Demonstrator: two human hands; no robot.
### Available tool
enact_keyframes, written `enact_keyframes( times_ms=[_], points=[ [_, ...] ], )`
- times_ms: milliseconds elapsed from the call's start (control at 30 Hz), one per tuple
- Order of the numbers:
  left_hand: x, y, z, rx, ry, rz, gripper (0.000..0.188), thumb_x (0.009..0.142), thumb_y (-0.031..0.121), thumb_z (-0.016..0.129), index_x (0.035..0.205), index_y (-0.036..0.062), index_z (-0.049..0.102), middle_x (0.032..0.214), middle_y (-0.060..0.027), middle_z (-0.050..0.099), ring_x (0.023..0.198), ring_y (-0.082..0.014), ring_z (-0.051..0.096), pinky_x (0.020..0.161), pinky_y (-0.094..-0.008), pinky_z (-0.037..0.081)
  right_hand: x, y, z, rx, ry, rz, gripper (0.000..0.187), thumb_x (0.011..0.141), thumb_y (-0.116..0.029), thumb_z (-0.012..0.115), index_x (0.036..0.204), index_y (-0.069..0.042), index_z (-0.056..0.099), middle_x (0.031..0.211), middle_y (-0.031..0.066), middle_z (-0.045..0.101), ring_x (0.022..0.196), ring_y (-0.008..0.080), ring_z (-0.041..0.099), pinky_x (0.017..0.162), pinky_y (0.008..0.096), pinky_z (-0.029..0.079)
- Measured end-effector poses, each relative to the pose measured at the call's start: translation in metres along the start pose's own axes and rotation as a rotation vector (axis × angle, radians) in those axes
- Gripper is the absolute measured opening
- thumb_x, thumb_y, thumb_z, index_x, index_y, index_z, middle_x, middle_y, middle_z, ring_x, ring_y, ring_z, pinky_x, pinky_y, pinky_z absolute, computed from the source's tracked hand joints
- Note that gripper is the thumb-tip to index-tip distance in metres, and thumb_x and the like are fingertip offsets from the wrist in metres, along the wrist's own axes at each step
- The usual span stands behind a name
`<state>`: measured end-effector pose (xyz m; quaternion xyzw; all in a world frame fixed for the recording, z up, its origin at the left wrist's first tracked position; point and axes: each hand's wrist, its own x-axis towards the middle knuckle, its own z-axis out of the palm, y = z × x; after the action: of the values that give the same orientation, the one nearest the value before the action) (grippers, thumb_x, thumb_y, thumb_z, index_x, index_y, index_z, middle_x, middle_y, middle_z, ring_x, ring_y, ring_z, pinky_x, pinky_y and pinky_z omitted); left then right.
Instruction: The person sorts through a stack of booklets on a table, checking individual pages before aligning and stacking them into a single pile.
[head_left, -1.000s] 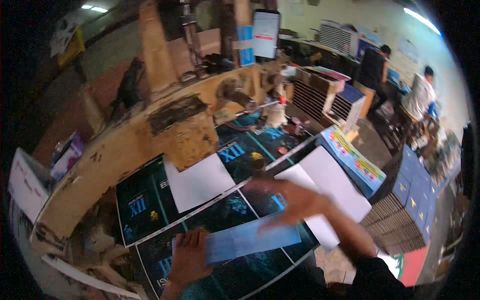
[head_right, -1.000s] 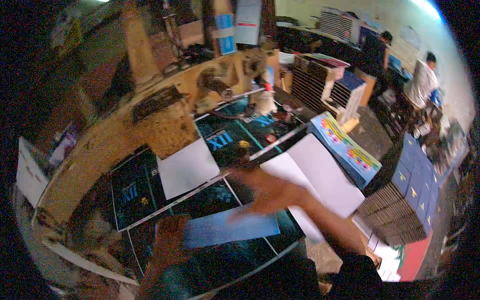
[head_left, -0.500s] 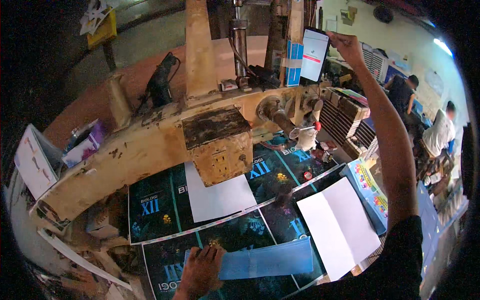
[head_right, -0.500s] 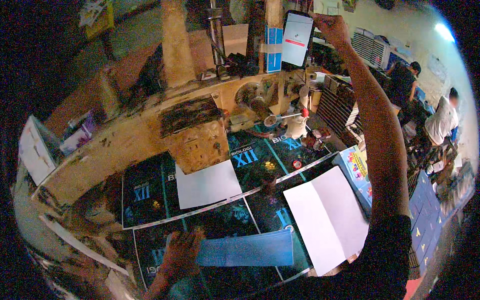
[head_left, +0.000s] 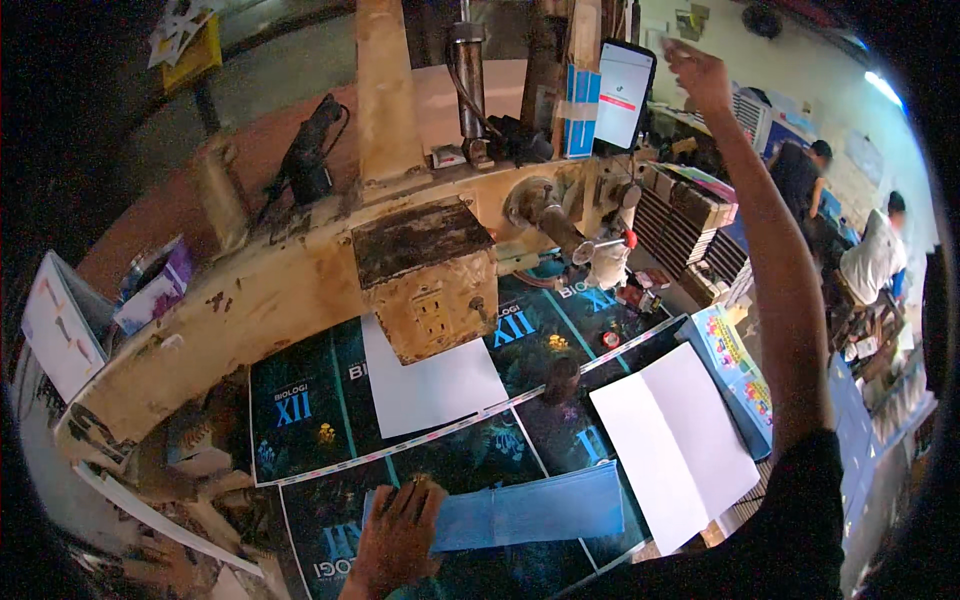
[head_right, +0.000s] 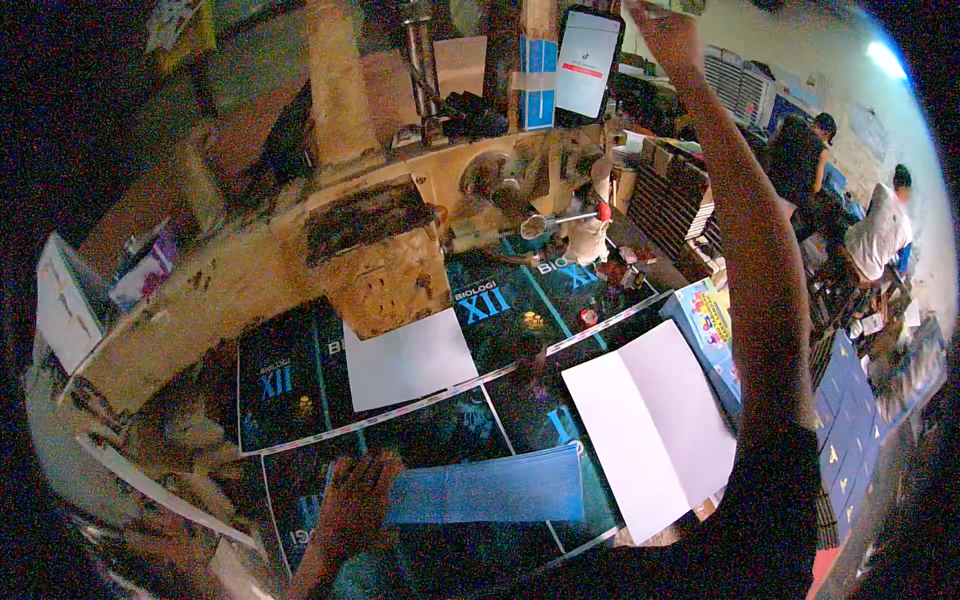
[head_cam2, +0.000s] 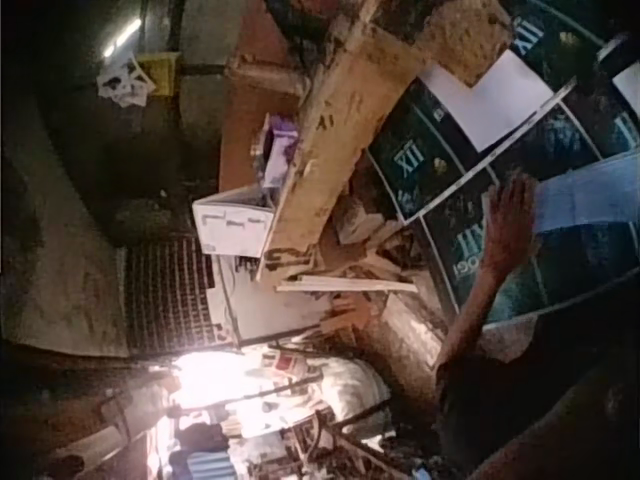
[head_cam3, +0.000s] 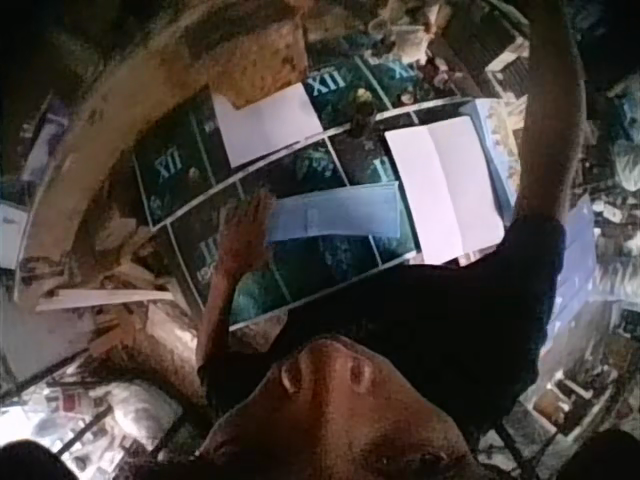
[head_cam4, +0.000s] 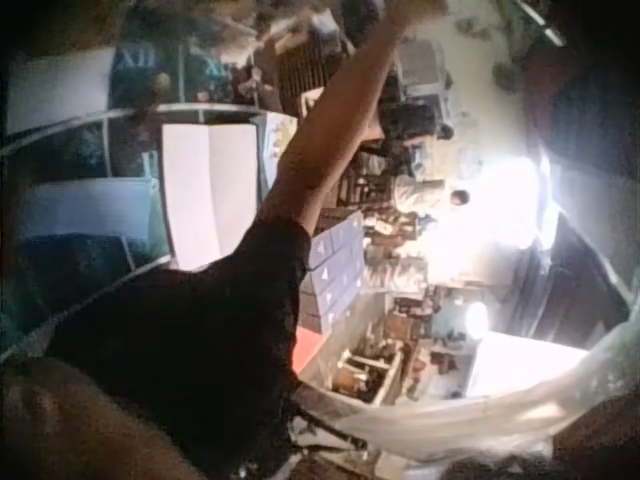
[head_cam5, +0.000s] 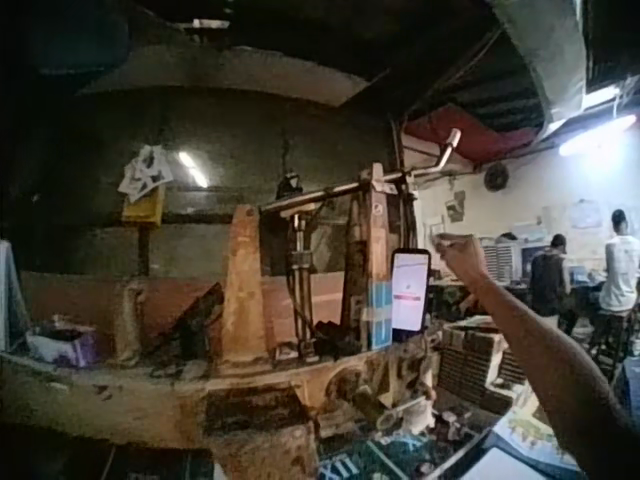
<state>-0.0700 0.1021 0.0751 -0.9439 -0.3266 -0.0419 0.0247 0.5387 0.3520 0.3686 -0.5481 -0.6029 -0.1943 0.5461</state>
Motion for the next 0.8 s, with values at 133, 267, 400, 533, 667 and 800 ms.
enact_keyframes(
  times_ms=[133, 267, 400, 533, 667, 800],
  points=[
    [0.004, 0.002, 0.004, -0.007, -0.097, -0.067, 0.078, 0.061, 0.031, 0.086, 0.126, 0.0048, 0.053, 0.121, -0.0152, 0.057, 0.118, -0.0309, 0.055, 0.100, -0.0461, 0.038, -0.129, -0.139, -0.030, 0.068, 0.188, -0.166, 0.038, 0.096, -0.041, 0.064, 0.112, -0.009, 0.075, 0.103, 0.0095, 0.075, 0.090, 0.0241, 0.072, 0.082, 0.0376, 0.055],
    [-0.015, -0.002, 0.012, 0.001, 0.003, -0.113, 0.067, 0.070, 0.025, 0.082, 0.126, 0.0013, 0.054, 0.122, -0.0161, 0.052, 0.119, -0.0335, 0.053, 0.099, -0.0453, 0.041, -0.323, -0.270, -0.024, 0.346, -0.673, -0.053, 0.088, 0.082, -0.051, 0.077, 0.147, -0.005, 0.039, 0.143, 0.0211, 0.047, 0.130, 0.0392, 0.046, 0.112, 0.0512, 0.031],
    [0.003, 0.007, -0.008, -0.119, -0.034, -0.077, 0.070, 0.069, 0.022, 0.087, 0.128, 0.0006, 0.055, 0.119, -0.0151, 0.050, 0.120, -0.0349, 0.052, 0.102, -0.0461, 0.043, -0.452, -0.323, -0.013, 0.064, -1.055, -0.130, 0.109, 0.083, -0.059, 0.074, 0.157, 0.003, 0.022, 0.149, 0.0313, 0.038, 0.137, 0.0478, 0.038, 0.111, 0.0644, 0.024],
    [-0.011, 0.008, 0.009, -0.166, 0.083, -0.154, 0.076, 0.064, 0.034, 0.091, 0.127, 0.0071, 0.059, 0.123, -0.0160, 0.051, 0.119, -0.0376, 0.054, 0.103, -0.0491, 0.047, -0.495, -0.321, 0.000, -0.200, -0.964, -0.316, 0.079, 0.090, -0.041, 0.068, 0.149, 0.001, 0.038, 0.123, 0.0222, 0.056, 0.110, 0.0349, 0.055, 0.097, 0.0551, 0.037],
    [-0.036, -0.014, 0.019, -0.042, 0.201, -0.272, 0.089, 0.057, 0.059, 0.091, 0.120, 0.0039, 0.061, 0.119, -0.0143, 0.055, 0.116, -0.0341, 0.056, 0.101, -0.0511, 0.046, -0.500, -0.313, 0.010, -0.160, -0.935, -0.372, 0.065, 0.090, -0.037, 0.067, 0.140, 0.001, 0.048, 0.112, 0.0195, 0.058, 0.105, 0.0363, 0.057, 0.093, 0.0533, 0.041],
    [-0.042, -0.045, 0.039, 0.091, 0.374, -0.043, 0.087, 0.050, 0.059, 0.093, 0.109, 0.0013, 0.065, 0.109, -0.0134, 0.060, 0.107, -0.0320, 0.059, 0.098, -0.0477, 0.047, -0.506, -0.314, 0.011, -0.159, -0.937, -0.414, 0.061, 0.090, -0.035, 0.067, 0.138, -0.002, 0.050, 0.112, 0.0199, 0.058, 0.105, 0.0376, 0.057, 0.093, 0.0542, 0.042]
  ],
)
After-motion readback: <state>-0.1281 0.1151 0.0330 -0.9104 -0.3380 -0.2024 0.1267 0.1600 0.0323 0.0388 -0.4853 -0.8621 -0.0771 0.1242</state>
